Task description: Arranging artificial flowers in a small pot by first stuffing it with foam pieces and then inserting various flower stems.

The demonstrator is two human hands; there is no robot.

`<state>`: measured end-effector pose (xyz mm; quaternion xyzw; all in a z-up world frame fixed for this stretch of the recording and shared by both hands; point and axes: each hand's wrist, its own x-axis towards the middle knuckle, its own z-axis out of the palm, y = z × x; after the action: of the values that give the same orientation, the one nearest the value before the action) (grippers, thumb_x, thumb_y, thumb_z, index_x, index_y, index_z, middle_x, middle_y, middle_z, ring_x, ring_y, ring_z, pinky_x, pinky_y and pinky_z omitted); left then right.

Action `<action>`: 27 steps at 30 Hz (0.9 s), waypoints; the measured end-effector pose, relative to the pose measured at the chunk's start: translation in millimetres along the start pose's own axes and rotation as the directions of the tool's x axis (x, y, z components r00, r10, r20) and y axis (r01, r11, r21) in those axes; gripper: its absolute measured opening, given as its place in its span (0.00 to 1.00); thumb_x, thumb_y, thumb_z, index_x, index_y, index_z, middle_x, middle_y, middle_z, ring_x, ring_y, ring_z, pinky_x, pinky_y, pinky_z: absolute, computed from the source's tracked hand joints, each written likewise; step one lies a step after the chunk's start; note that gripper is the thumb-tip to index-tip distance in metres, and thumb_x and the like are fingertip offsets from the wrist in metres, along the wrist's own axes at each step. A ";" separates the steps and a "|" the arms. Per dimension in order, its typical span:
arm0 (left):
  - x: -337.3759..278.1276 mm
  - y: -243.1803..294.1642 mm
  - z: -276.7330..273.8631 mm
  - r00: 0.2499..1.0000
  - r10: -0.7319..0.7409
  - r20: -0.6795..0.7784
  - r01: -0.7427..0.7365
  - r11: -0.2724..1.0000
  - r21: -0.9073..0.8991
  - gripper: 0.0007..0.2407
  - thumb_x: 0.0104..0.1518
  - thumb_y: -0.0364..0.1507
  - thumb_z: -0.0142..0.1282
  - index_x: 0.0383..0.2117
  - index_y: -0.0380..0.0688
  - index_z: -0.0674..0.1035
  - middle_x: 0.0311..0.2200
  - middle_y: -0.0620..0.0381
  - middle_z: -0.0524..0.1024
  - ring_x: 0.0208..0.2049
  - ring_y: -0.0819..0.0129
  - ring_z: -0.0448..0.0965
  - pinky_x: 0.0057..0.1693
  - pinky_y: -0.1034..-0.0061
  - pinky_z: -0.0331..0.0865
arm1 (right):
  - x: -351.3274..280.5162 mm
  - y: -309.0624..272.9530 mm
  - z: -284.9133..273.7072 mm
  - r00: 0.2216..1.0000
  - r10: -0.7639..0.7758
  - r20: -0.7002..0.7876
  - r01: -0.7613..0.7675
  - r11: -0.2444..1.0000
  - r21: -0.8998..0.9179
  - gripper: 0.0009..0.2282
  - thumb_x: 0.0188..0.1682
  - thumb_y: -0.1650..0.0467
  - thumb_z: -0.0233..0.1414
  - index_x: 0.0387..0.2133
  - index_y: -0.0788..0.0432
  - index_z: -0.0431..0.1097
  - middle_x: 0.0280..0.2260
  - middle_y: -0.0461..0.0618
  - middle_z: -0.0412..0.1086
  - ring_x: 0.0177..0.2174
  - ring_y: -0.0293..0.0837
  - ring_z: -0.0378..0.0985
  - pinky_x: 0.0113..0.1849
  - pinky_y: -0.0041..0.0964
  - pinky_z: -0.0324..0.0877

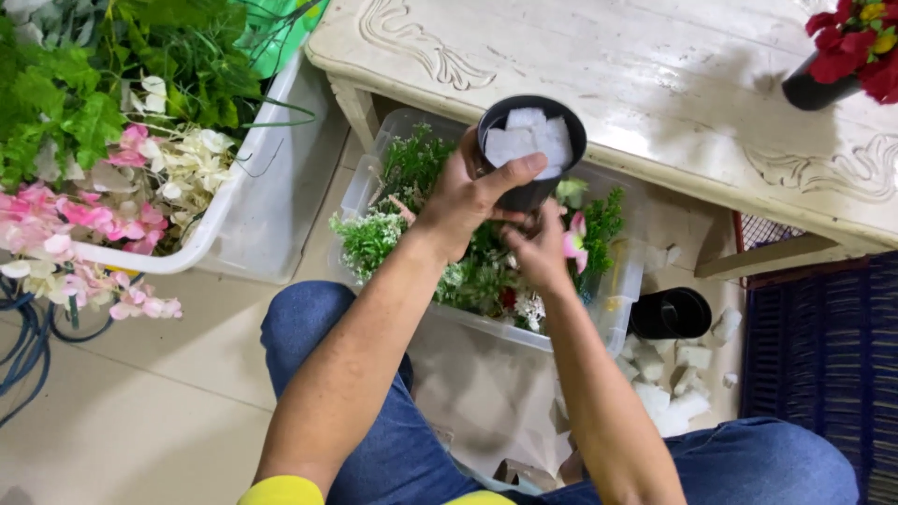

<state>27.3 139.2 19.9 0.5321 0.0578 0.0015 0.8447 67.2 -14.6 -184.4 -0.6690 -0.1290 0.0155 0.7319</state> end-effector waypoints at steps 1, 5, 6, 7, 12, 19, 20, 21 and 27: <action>-2.3 0.1 -0.8 1.000 -0.006 0.000 0.006 1.000 0.003 0.40 0.38 0.44 0.74 0.58 0.35 0.68 0.47 0.39 0.72 0.44 0.57 0.79 0.35 0.60 0.85 | -1.4 -18.0 -0.2 1.000 0.005 -0.004 -0.005 1.000 0.003 0.25 0.41 0.87 0.54 0.52 0.62 0.60 0.50 0.52 0.63 0.43 0.48 0.79 0.43 0.47 0.79; -2.9 -0.3 -6.5 0.999 0.029 0.030 -0.028 1.000 -0.006 0.38 0.42 0.43 0.73 0.58 0.38 0.67 0.49 0.42 0.70 0.45 0.56 0.78 0.40 0.60 0.86 | 1.9 -48.9 -17.2 0.989 -0.061 -0.132 0.080 0.986 0.145 0.22 0.41 0.88 0.49 0.50 0.65 0.59 0.45 0.55 0.60 0.36 0.46 0.76 0.42 0.52 0.81; -2.9 -2.0 -9.3 0.999 0.031 0.044 -0.031 0.999 -0.009 0.37 0.44 0.43 0.72 0.60 0.39 0.66 0.50 0.42 0.69 0.47 0.55 0.77 0.41 0.57 0.86 | 2.2 -44.9 -24.8 0.977 -0.049 -0.209 0.095 0.972 0.215 0.25 0.38 0.88 0.51 0.52 0.66 0.60 0.42 0.53 0.59 0.33 0.45 0.76 0.40 0.49 0.84; -3.8 -0.4 -10.5 0.999 0.028 0.042 -0.028 1.000 -0.007 0.37 0.44 0.43 0.72 0.60 0.39 0.66 0.50 0.42 0.69 0.47 0.55 0.77 0.41 0.57 0.86 | -0.9 -44.7 -34.9 0.977 -0.046 -0.210 0.092 0.972 0.217 0.25 0.38 0.88 0.51 0.52 0.66 0.60 0.42 0.53 0.59 0.33 0.45 0.76 0.40 0.49 0.84; -6.3 -2.4 -9.7 0.997 0.028 0.076 -0.028 1.000 0.007 0.37 0.48 0.42 0.70 0.61 0.38 0.63 0.52 0.41 0.67 0.49 0.53 0.76 0.44 0.56 0.85 | -22.0 -47.9 -62.5 0.989 -0.151 -0.004 0.117 0.784 -0.609 0.26 0.40 0.79 0.61 0.55 0.63 0.65 0.56 0.69 0.55 0.56 0.77 0.63 0.49 0.68 0.70; -1.2 -15.5 -7.7 0.996 -0.004 0.088 -0.001 0.998 0.059 0.37 0.46 0.43 0.71 0.60 0.40 0.64 0.49 0.43 0.70 0.45 0.54 0.79 0.42 0.63 0.86 | -45.3 51.7 -108.9 0.950 -0.119 -0.288 -0.146 0.645 -0.750 0.32 0.34 0.75 0.65 0.54 0.66 0.59 0.51 0.65 0.53 0.53 0.73 0.64 0.55 0.61 0.63; -0.5 -18.0 -7.2 0.996 -0.006 0.090 0.001 0.998 0.062 0.37 0.47 0.42 0.71 0.60 0.40 0.64 0.49 0.42 0.70 0.45 0.53 0.80 0.41 0.64 0.85 | -46.9 67.8 -115.9 0.955 0.083 -0.286 -0.282 0.562 -0.778 0.26 0.36 0.70 0.67 0.47 0.63 0.65 0.43 0.62 0.63 0.48 0.68 0.71 0.50 0.61 0.68; 0.0 -21.4 -6.5 0.996 -0.008 0.092 0.002 0.998 0.061 0.37 0.47 0.42 0.72 0.61 0.39 0.64 0.49 0.41 0.70 0.45 0.52 0.80 0.40 0.65 0.85 | -48.6 83.6 -124.3 0.913 0.281 -0.295 -0.397 0.447 -0.802 0.21 0.37 0.65 0.69 0.40 0.60 0.71 0.35 0.60 0.73 0.42 0.64 0.79 0.45 0.60 0.72; -1.7 -28.5 0.8 0.994 -0.048 0.094 0.043 0.997 0.059 0.36 0.45 0.41 0.73 0.59 0.42 0.66 0.46 0.45 0.73 0.41 0.54 0.84 0.37 0.70 0.86 | -61.1 66.4 -105.2 0.846 0.487 -0.215 -0.516 0.651 -0.556 0.25 0.42 0.68 0.64 0.53 0.53 0.62 0.46 0.60 0.73 0.50 0.64 0.76 0.48 0.62 0.71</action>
<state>24.0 126.0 -5.3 0.5538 0.0296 -0.0448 0.8309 40.1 -122.1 -267.5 -0.8728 0.0797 0.1603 0.4541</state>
